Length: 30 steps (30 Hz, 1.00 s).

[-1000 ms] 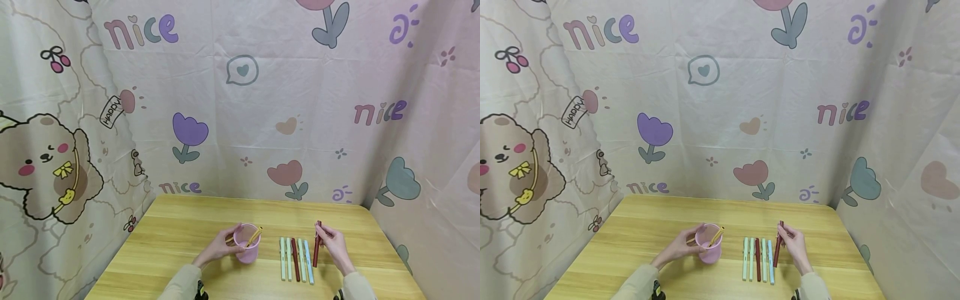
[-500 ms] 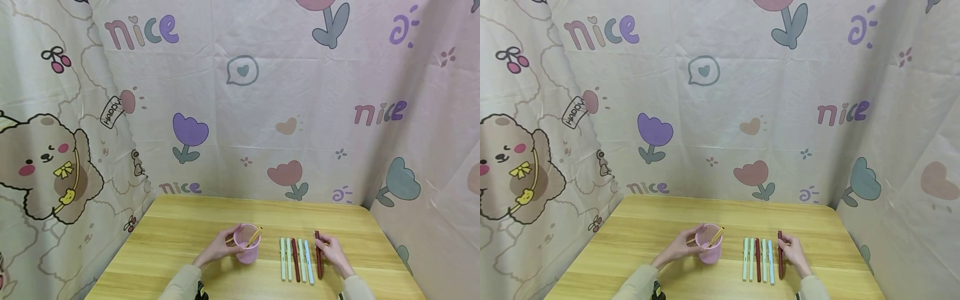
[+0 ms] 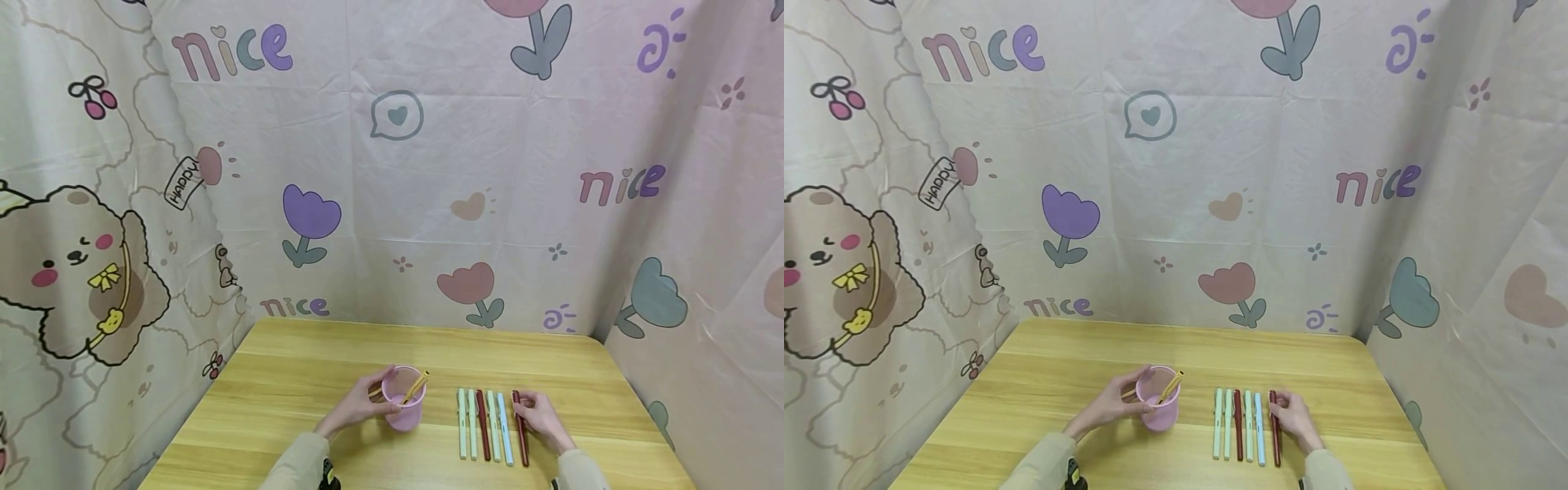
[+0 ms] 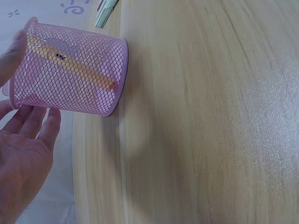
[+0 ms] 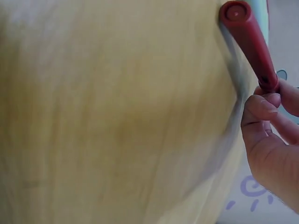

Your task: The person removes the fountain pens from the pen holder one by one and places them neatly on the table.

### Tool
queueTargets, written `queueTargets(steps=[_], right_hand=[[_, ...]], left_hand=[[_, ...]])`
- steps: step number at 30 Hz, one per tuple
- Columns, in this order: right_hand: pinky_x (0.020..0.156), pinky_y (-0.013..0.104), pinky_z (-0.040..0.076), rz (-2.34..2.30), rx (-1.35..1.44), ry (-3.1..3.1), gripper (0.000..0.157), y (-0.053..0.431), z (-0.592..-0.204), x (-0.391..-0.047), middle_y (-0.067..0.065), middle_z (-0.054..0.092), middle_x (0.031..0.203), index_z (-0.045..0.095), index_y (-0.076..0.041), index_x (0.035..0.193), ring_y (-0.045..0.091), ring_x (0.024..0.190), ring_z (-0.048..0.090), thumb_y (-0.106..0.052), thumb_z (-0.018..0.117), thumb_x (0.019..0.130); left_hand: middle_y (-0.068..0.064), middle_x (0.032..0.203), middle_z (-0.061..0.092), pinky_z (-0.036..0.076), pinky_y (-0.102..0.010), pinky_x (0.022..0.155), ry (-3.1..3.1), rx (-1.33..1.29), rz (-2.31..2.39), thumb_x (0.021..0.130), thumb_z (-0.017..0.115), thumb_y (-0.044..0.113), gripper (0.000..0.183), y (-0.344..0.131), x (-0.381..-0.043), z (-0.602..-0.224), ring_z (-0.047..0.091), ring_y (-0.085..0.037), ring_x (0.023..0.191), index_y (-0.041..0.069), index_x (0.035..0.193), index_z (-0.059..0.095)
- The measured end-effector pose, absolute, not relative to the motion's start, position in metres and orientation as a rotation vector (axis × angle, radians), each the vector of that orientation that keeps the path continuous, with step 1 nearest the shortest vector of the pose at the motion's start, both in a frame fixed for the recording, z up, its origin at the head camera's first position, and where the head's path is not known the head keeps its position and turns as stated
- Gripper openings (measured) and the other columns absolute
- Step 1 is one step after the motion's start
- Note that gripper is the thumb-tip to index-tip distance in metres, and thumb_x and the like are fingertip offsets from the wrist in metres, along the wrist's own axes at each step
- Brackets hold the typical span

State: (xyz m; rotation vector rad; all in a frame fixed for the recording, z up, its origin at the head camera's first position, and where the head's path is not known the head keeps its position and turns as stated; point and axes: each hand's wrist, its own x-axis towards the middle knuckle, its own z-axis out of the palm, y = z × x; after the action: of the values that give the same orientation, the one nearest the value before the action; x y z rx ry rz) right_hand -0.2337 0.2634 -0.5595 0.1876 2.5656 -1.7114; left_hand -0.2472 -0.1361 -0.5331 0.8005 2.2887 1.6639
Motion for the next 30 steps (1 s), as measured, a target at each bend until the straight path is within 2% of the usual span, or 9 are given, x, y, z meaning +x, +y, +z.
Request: queueTargets(steps=[3,6,20,25,30], right_hand=[[0.058,0.016,0.050,-1.621,0.170,2.633,0.040,0.262,-0.560,-0.234,0.015,0.064,0.090,0.051,0.024,0.124,0.014,0.076,0.057,0.005,0.061,0.090],[0.058,0.018,0.049,-1.549,0.172,2.682,0.040,0.260,-0.559,-0.234,0.014,0.063,0.088,0.052,0.020,0.124,0.017,0.077,0.057,0.004,0.063,0.089],[0.045,0.016,0.042,-1.633,0.181,2.601,0.040,0.263,-0.561,-0.232,0.006,0.056,0.076,0.049,0.017,0.128,0.010,0.055,0.048,0.003,0.061,0.092],[0.045,0.017,0.043,-1.704,0.054,2.487,0.045,0.272,-0.563,-0.230,0.004,0.055,0.073,0.042,0.022,0.131,0.008,0.054,0.049,0.004,0.059,0.094],[0.047,0.017,0.045,-1.708,0.042,2.458,0.048,0.275,-0.565,-0.231,0.003,0.055,0.073,0.042,0.022,0.132,0.009,0.056,0.052,0.005,0.061,0.091]], left_hand=[[-0.033,0.157,0.033,0.043,-0.050,0.116,2.289,0.801,1.666,0.087,0.078,0.013,0.089,-0.136,-0.247,-0.533,0.042,-0.050,0.141,-0.011,0.153,0.025],[-0.033,0.157,0.032,0.043,-0.049,0.116,2.287,0.800,1.671,0.087,0.078,0.013,0.088,-0.136,-0.248,-0.534,0.042,-0.050,0.141,-0.010,0.153,0.026],[-0.032,0.158,0.032,0.043,-0.050,0.116,2.271,0.780,1.687,0.086,0.079,0.012,0.089,-0.137,-0.248,-0.533,0.042,-0.050,0.141,-0.008,0.154,0.026],[-0.032,0.158,0.032,0.043,-0.050,0.116,2.266,0.781,1.687,0.086,0.079,0.012,0.088,-0.137,-0.247,-0.533,0.042,-0.051,0.141,-0.009,0.154,0.026],[-0.032,0.158,0.032,0.042,-0.051,0.116,2.260,0.782,1.693,0.086,0.079,0.012,0.089,-0.137,-0.247,-0.533,0.041,-0.051,0.141,-0.009,0.154,0.025]])
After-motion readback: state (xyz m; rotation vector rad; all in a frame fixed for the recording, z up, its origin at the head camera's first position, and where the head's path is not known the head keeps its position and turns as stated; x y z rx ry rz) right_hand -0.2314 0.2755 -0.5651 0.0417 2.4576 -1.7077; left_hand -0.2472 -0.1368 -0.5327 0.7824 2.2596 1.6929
